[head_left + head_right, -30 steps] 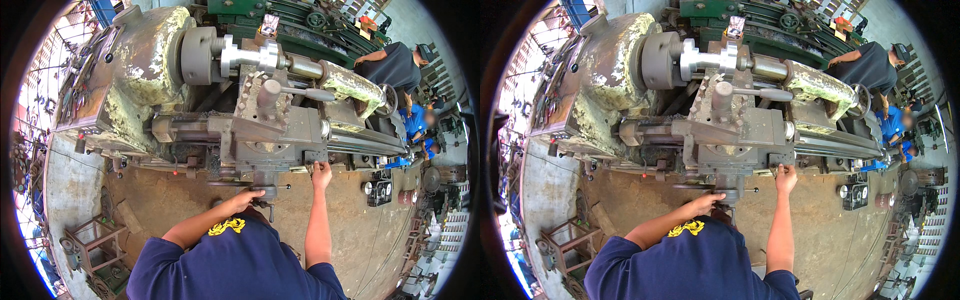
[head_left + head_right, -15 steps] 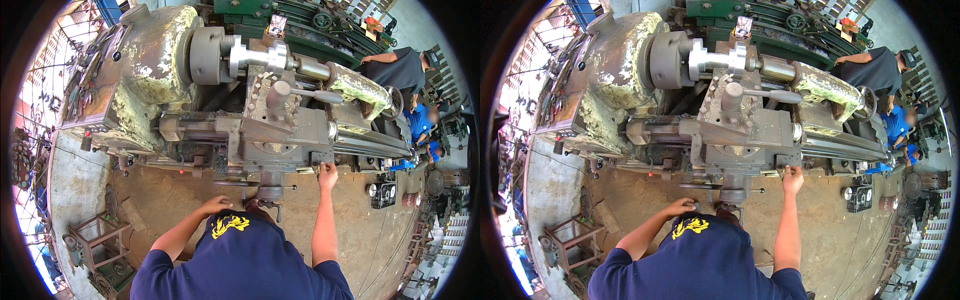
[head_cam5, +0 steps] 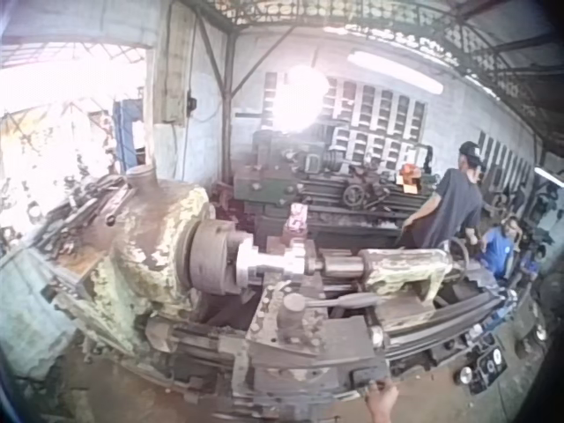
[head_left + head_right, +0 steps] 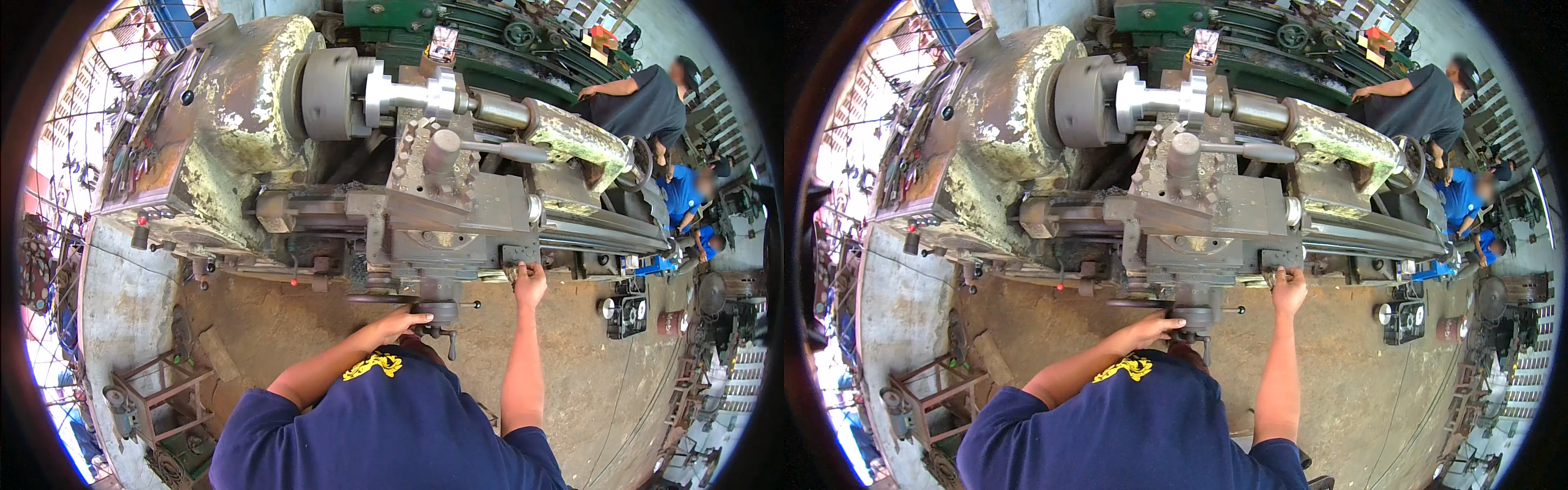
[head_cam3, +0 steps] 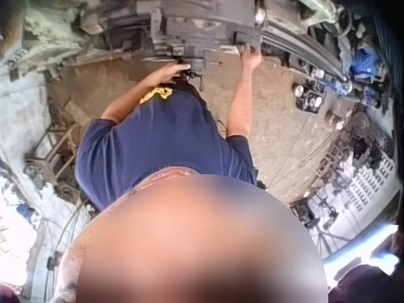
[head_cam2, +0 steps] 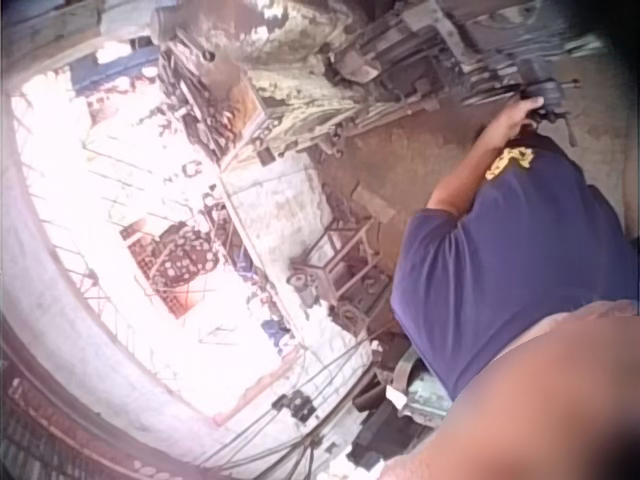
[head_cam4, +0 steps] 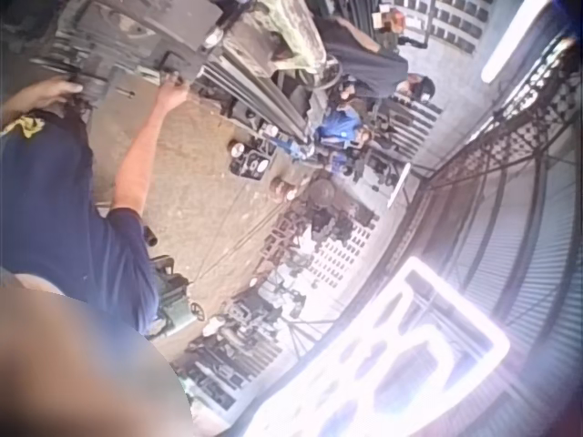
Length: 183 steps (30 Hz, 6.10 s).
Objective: The person operates a metal lathe, turning the handwheel to advance the cutting tool along a rotating metal workpiece. The person uses both hands to control the tool carriage and monitor the cut, producing metal shavings as the workpiece is machined.
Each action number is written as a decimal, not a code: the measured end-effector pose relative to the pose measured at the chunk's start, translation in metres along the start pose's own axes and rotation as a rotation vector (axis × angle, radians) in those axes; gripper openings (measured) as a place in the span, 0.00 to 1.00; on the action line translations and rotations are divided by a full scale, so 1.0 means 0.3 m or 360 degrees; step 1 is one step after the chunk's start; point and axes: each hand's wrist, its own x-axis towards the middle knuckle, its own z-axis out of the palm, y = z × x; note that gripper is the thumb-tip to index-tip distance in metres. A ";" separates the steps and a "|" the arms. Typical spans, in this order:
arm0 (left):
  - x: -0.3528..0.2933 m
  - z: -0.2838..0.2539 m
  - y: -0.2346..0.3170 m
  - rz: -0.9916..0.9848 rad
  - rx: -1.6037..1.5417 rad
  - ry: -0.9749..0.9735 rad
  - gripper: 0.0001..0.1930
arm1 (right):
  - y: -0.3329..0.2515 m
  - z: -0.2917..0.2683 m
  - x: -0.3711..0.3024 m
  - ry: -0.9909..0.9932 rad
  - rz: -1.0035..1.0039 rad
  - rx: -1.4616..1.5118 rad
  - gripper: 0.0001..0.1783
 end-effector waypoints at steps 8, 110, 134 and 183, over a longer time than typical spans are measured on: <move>0.071 -0.028 -0.080 -0.0064 -0.0151 0.0040 0.30 | 0.009 -0.001 0.007 -0.0002 -0.0140 0.0078 0.13; 0.061 0.034 -0.039 0.0141 -0.0191 0.0146 0.24 | -0.005 0.005 0.000 0.0040 -0.0053 -0.0025 0.13; 0.075 0.012 -0.056 0.0232 -0.0212 0.0032 0.22 | 0.071 0.041 0.032 -0.0019 -0.0035 -0.0026 0.13; 0.031 -0.001 -0.031 0.0009 -0.0255 0.0070 0.27 | 0.042 0.021 0.022 -0.0073 0.0034 0.0014 0.14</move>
